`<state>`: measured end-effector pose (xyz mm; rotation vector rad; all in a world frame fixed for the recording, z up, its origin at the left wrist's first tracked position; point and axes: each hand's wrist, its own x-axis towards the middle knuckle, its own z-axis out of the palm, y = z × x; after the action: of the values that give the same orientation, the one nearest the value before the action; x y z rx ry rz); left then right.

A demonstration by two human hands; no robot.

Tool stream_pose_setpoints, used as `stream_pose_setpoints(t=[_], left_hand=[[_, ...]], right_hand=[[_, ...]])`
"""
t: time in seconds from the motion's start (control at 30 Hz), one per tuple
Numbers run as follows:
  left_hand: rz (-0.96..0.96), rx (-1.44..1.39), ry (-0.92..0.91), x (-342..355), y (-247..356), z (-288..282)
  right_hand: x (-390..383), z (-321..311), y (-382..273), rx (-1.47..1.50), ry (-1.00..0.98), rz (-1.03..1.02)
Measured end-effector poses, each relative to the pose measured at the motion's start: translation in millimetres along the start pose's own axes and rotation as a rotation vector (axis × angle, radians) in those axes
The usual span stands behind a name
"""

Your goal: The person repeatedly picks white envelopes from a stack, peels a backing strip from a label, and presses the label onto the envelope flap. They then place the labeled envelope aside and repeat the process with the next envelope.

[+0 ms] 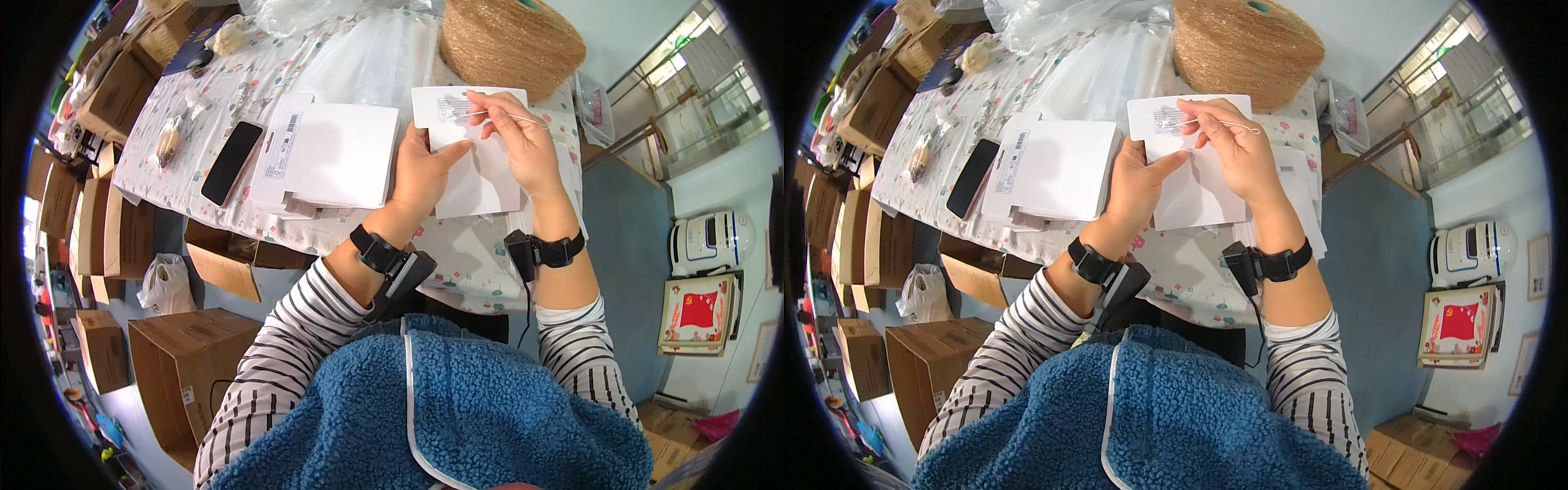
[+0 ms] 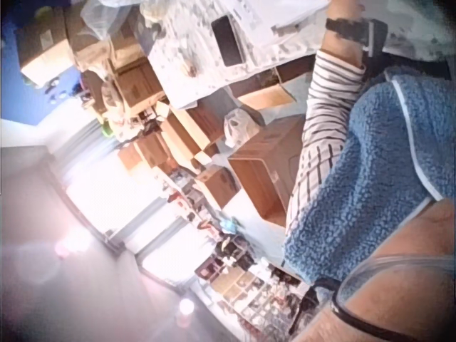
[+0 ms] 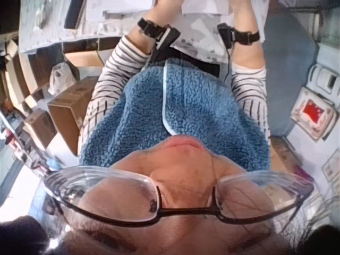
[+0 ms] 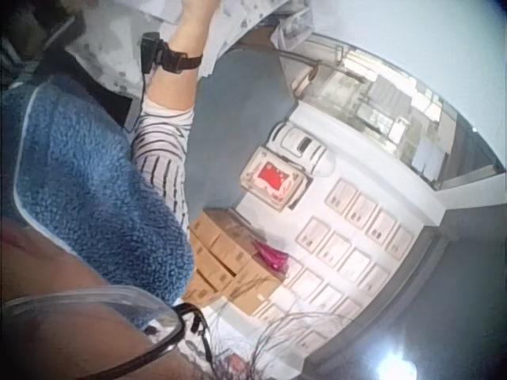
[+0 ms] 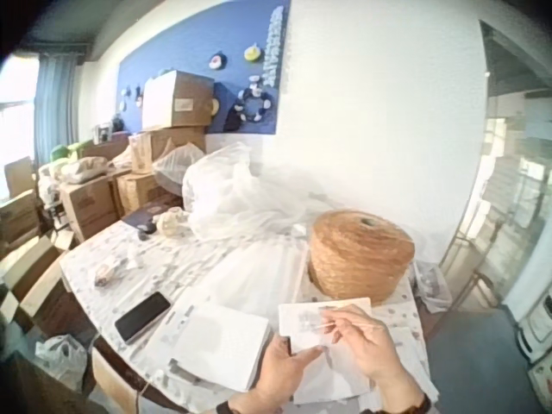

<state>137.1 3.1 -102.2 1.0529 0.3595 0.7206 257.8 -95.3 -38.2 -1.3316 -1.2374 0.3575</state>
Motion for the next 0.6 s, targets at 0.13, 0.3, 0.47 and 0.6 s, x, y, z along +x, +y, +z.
stream_pose_setpoints(t=[0.13, 0.3, 0.47, 0.6], left_hand=[[0.101, 0.053, 0.028, -0.8, 4.6, 4.1], [0.032, 0.045, -0.005, 0.6, 7.1, 4.5], [0.087, 0.005, -0.019, -2.0, 4.8, 4.3], [0.067, 0.012, -0.025, -2.1, 3.7, 3.8]], right_hand=[[-3.7, 10.6, 12.5, 0.012, 0.108, 0.006], [-14.0, 16.7, 14.6, -0.221, 0.165, -0.089], [-16.0, 19.9, 15.2, -0.212, 0.169, -0.107], [-14.2, 23.0, 19.6, -0.193, 0.226, -0.153]])
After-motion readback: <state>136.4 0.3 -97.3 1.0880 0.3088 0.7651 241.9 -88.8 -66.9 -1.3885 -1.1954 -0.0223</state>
